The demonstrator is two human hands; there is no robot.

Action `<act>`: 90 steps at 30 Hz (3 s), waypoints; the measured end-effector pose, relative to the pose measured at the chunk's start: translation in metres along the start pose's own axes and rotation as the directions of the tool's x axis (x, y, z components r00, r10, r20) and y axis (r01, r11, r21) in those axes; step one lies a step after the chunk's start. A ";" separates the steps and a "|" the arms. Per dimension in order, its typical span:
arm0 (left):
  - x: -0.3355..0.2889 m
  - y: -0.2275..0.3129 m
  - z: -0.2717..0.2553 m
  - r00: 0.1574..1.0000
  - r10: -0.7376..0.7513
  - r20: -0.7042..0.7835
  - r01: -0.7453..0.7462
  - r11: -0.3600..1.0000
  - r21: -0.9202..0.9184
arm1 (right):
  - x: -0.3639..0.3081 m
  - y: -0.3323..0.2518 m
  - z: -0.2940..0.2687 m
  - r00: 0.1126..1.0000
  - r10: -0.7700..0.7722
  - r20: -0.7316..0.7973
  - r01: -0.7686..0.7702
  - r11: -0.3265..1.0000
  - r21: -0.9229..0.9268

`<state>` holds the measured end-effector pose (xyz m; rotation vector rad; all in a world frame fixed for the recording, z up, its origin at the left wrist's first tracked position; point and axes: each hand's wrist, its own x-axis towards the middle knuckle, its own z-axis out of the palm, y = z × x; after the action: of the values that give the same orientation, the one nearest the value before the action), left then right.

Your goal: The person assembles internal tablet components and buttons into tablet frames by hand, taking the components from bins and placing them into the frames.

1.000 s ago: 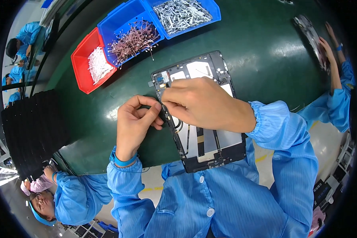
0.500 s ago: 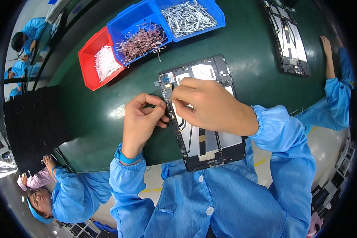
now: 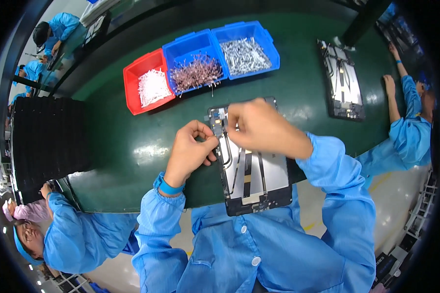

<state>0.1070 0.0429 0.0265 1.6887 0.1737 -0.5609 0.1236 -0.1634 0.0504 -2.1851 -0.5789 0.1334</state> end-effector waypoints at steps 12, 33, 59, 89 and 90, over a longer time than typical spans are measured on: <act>-0.008 -0.001 -0.008 0.998 0.052 0.030 -0.049 0.994 -0.093 | 0.098 0.074 -0.039 0.946 -0.087 -0.312 -0.156 0.721 -0.675; -0.022 0.005 0.012 0.963 0.270 0.027 -0.234 0.876 -0.422 | -0.027 -0.002 -0.003 0.808 -0.564 -0.173 0.447 0.777 -0.443; -0.039 0.009 0.035 0.679 0.719 -0.149 -0.657 0.686 0.313 | -0.031 -0.012 0.004 0.956 0.292 0.020 -0.174 0.509 0.843; 0.029 0.017 -0.061 0.352 0.886 -0.301 -0.131 0.365 0.922 | -0.047 0.011 -0.007 0.962 0.061 -0.266 0.137 0.736 0.663; 0.021 0.011 -0.053 0.367 0.884 -0.288 -0.170 0.369 0.914 | -0.050 0.010 -0.010 0.973 0.122 -0.198 0.053 0.711 0.701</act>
<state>0.1437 0.0874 0.0319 2.5792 -0.1613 0.9475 0.0859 -0.1984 0.0434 -1.4239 -0.2774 0.0960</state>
